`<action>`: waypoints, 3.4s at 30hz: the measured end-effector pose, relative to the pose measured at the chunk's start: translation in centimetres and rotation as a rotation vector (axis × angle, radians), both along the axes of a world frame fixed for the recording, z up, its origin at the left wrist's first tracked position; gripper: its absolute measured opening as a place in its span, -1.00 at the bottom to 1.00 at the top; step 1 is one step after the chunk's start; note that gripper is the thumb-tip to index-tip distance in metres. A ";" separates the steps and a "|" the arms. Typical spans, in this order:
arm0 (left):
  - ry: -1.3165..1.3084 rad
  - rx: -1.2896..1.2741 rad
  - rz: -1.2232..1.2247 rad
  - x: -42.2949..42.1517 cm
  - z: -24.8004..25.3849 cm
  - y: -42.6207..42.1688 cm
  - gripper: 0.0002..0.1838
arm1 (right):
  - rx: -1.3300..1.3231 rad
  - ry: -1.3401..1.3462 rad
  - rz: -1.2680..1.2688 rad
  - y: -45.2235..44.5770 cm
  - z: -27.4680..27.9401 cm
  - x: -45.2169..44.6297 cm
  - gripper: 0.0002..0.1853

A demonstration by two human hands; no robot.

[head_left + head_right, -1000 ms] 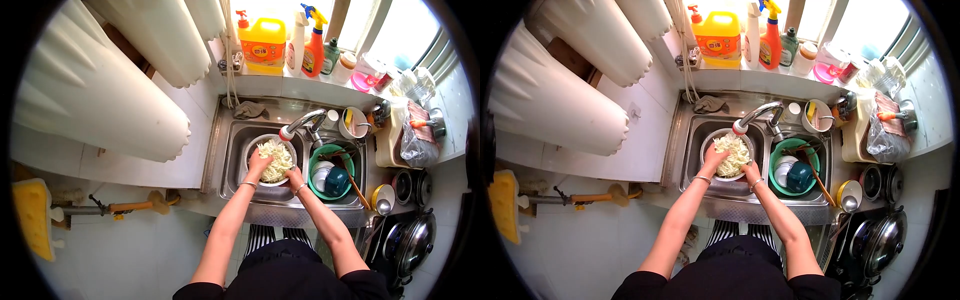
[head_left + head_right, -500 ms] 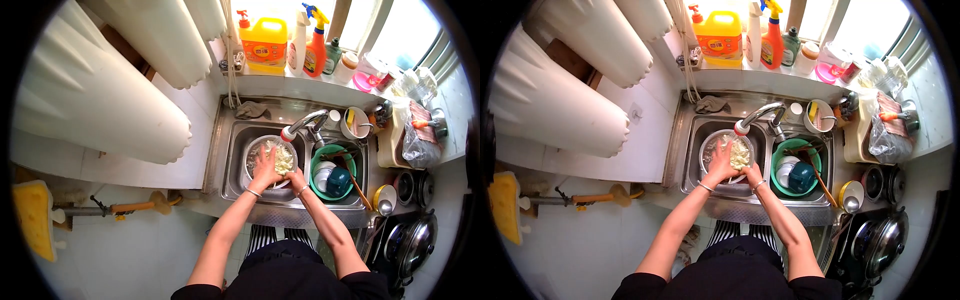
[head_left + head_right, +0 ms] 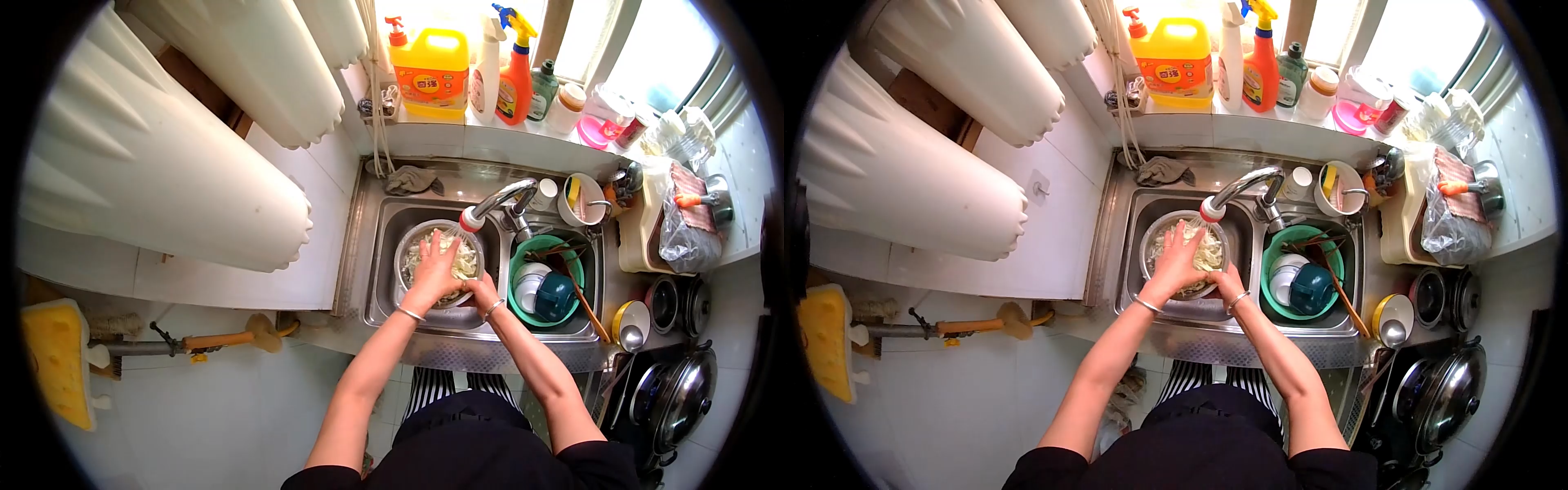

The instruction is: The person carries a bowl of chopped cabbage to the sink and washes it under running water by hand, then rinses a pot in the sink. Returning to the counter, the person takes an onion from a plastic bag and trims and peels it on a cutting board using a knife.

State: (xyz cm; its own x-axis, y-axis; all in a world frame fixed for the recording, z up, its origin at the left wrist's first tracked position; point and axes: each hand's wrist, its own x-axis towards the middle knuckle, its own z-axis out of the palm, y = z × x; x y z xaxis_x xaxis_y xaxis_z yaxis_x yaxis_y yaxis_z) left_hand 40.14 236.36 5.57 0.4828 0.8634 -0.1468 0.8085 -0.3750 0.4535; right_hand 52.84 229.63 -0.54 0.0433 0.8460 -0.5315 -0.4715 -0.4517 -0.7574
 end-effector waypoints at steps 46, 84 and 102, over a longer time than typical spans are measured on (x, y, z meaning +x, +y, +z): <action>0.149 0.082 -0.308 -1.4 -0.1 1.3 -0.08 | -0.035 0.017 -0.008 0.4 0.4 2.2 -0.35; -0.315 0.057 0.012 -0.1 -3.8 1.4 -0.64 | -0.064 -0.016 -0.030 -0.2 -0.8 2.8 -0.44; -0.233 0.214 -0.051 -0.4 -2.0 -0.3 -0.37 | -0.093 -0.034 -0.033 -0.3 -1.1 2.2 -0.42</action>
State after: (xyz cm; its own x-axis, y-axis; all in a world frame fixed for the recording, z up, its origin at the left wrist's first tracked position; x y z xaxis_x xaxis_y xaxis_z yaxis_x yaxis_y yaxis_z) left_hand 39.72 236.09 3.58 0.5259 0.8364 0.1548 0.6698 -0.5194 0.5307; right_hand 55.01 229.30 -1.64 0.0893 0.7911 -0.6052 -0.4622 -0.5053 -0.7287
